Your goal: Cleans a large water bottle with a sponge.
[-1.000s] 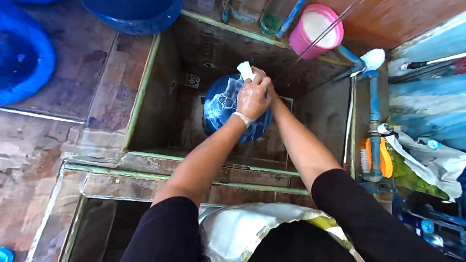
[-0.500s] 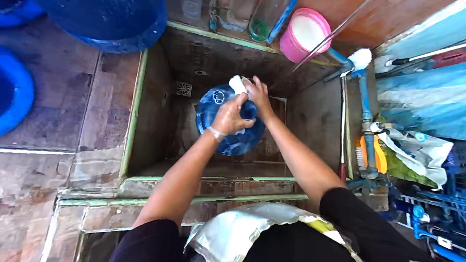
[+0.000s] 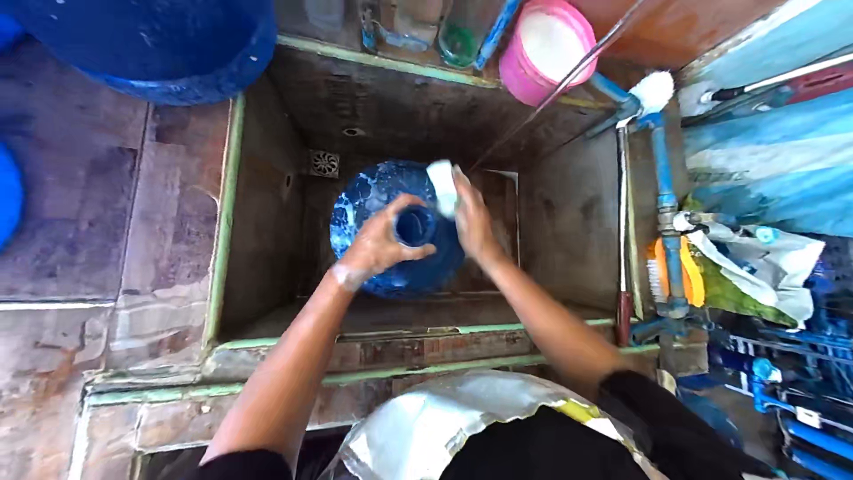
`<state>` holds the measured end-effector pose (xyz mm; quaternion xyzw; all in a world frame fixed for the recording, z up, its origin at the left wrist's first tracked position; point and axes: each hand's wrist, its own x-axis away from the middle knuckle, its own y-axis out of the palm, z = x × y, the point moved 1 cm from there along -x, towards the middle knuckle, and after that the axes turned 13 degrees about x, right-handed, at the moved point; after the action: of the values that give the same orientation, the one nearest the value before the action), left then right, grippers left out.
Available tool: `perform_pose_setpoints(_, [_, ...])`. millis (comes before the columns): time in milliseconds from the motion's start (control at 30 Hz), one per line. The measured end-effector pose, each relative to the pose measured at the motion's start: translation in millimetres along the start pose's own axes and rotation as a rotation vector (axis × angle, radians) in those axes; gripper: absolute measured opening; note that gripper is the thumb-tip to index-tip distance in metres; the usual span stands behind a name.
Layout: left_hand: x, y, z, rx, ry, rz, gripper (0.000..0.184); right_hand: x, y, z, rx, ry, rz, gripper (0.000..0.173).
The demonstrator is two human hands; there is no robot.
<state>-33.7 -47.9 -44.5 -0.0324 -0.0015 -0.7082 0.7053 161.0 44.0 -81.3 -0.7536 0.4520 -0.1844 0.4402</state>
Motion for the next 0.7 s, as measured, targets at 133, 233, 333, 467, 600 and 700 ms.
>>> perform_pose_setpoints(133, [4,39,-26,0.082,0.123,0.593,0.076,64,24,-19,0.031,-0.077,0.225,0.022])
perform_pose_setpoints(233, [-12,56,-27,0.060,0.222,0.305,0.071,-8,1,-5,0.087,0.015,0.065,0.030])
perform_pose_setpoints(333, [-21,29,-10,0.058,0.066,-0.118,0.071,-54,-3,9,0.208,0.113,-0.022,0.035])
perform_pose_setpoints(467, [-1,2,-16,0.104,0.069,0.179,0.076,22,-4,-13,0.212,0.019,0.033,0.032])
perform_pose_setpoints(600, [-4,44,-29,0.088,0.200,0.575,0.069,25,5,-35,0.206,0.036,-0.014,0.031])
perform_pose_setpoints(700, [-17,35,-23,0.061,0.228,0.304,0.065,-51,-3,-42,0.197,0.024,-0.120,0.036])
